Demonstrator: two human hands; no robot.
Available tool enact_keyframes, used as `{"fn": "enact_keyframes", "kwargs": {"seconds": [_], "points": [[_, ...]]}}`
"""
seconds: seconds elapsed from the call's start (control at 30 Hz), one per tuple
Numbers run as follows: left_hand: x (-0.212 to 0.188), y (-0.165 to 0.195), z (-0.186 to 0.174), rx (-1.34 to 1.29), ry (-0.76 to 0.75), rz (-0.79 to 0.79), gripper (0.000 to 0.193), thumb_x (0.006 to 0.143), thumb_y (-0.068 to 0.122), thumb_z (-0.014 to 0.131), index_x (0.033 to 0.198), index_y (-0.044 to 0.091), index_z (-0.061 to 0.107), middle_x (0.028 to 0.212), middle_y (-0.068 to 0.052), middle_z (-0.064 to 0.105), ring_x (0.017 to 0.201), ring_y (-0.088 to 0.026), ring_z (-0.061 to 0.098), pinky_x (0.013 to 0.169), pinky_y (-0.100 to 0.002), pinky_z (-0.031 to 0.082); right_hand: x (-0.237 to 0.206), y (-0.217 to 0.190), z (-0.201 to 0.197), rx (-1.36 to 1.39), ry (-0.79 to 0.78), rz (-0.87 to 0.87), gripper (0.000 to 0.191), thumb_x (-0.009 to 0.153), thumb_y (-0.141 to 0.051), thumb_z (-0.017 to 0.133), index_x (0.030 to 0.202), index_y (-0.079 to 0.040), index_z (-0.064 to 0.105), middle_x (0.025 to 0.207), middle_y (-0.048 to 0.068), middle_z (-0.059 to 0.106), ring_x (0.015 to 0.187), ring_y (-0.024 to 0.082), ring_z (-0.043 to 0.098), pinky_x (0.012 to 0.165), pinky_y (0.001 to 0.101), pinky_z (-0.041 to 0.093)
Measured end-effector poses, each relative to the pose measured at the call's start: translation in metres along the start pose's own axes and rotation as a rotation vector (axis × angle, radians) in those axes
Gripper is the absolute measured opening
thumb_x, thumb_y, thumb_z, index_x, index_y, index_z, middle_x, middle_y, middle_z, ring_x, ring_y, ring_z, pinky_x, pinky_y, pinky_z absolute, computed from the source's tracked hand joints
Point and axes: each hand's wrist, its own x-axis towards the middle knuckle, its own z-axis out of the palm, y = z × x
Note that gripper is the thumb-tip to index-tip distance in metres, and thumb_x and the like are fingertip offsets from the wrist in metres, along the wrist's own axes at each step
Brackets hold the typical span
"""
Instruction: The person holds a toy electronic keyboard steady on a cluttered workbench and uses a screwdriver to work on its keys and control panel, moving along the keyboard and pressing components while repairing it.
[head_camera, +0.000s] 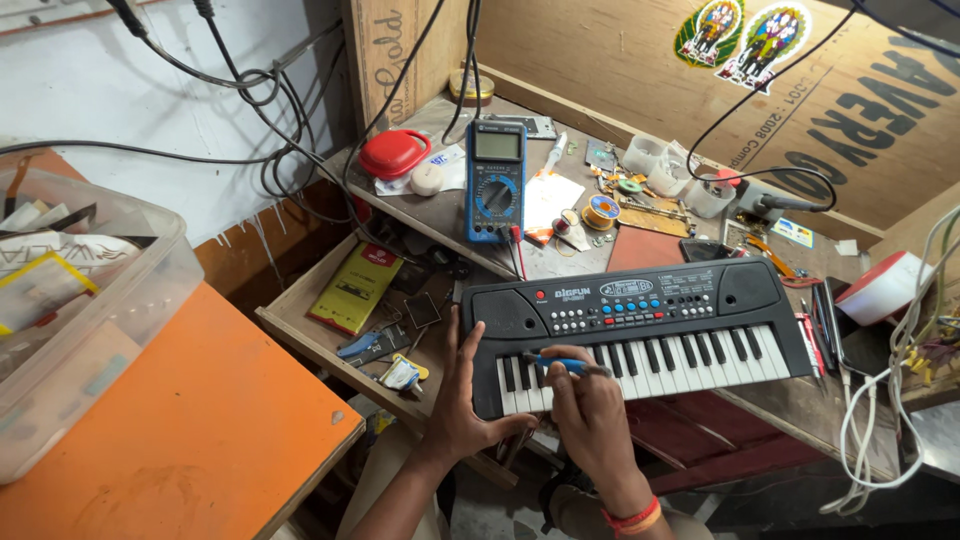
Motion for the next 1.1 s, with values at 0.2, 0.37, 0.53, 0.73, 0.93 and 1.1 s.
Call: {"fn": "enact_keyframes", "kwargs": {"seconds": [0.2,0.37,0.53,0.73,0.93,1.1], "points": [[0.001,0.000,0.000,0.051,0.021,0.058,0.134,0.062,0.060,0.092,0.164,0.010,0.020,0.173,-0.029,0.001,0.162,-0.048,0.006,0.127,-0.059,0.025,-0.014,0.003,-0.013,-0.079,-0.073,0.084,0.021,0.098,-0.012,0.055,0.096,0.001,0.072,0.050,0.008,0.052,0.040,0.014,0.048,0.043,0.0314,0.035],[0.001,0.000,0.000,0.032,0.022,0.033,0.135,0.061,0.060,0.093,0.164,0.010,0.021,0.173,-0.029,0.002,0.162,-0.047,0.009,0.127,-0.058,0.026,-0.020,0.004,-0.023,-0.002,-0.077,0.231,0.025,0.097,-0.014,0.055,0.091,0.001,0.074,0.048,0.007,0.057,0.037,0.014,0.048,0.039,0.0322,0.034],[0.000,-0.002,0.001,0.025,0.020,0.027,0.137,0.058,0.062,0.091,0.165,0.010,0.021,0.174,-0.029,0.002,0.163,-0.047,0.010,0.128,-0.058,0.028,-0.013,-0.002,-0.009,0.127,0.001,-0.018,0.024,0.099,-0.015,0.054,0.093,0.002,0.070,0.055,0.003,0.061,0.042,0.008,0.054,0.039,0.0284,0.040],[-0.001,-0.004,0.000,-0.004,-0.010,0.014,0.140,0.057,0.064,0.091,0.166,0.011,0.019,0.175,-0.028,0.002,0.163,-0.047,0.010,0.128,-0.058,0.028,-0.012,-0.001,-0.009,-0.027,-0.086,0.143,0.025,0.098,-0.016,0.054,0.090,-0.001,0.073,0.047,0.006,0.058,0.036,0.013,0.050,0.039,0.0330,0.035],[-0.001,-0.004,0.001,-0.024,-0.014,-0.021,0.144,0.050,0.065,0.091,0.163,0.012,0.021,0.173,-0.028,0.000,0.161,-0.047,0.010,0.126,-0.057,0.028,-0.011,0.004,-0.003,0.019,-0.107,0.067,0.023,0.097,-0.015,0.056,0.088,0.001,0.070,0.053,0.004,0.063,0.039,0.010,0.054,0.038,0.0318,0.038],[-0.002,-0.005,0.000,0.024,0.013,0.019,0.143,0.052,0.065,0.090,0.165,0.011,0.021,0.175,-0.028,0.001,0.163,-0.047,0.008,0.128,-0.058,0.025,-0.003,0.000,0.003,0.076,-0.042,-0.046,0.025,0.100,-0.013,0.056,0.085,0.003,0.069,0.055,0.005,0.061,0.037,0.011,0.049,0.039,0.0315,0.034]]}}
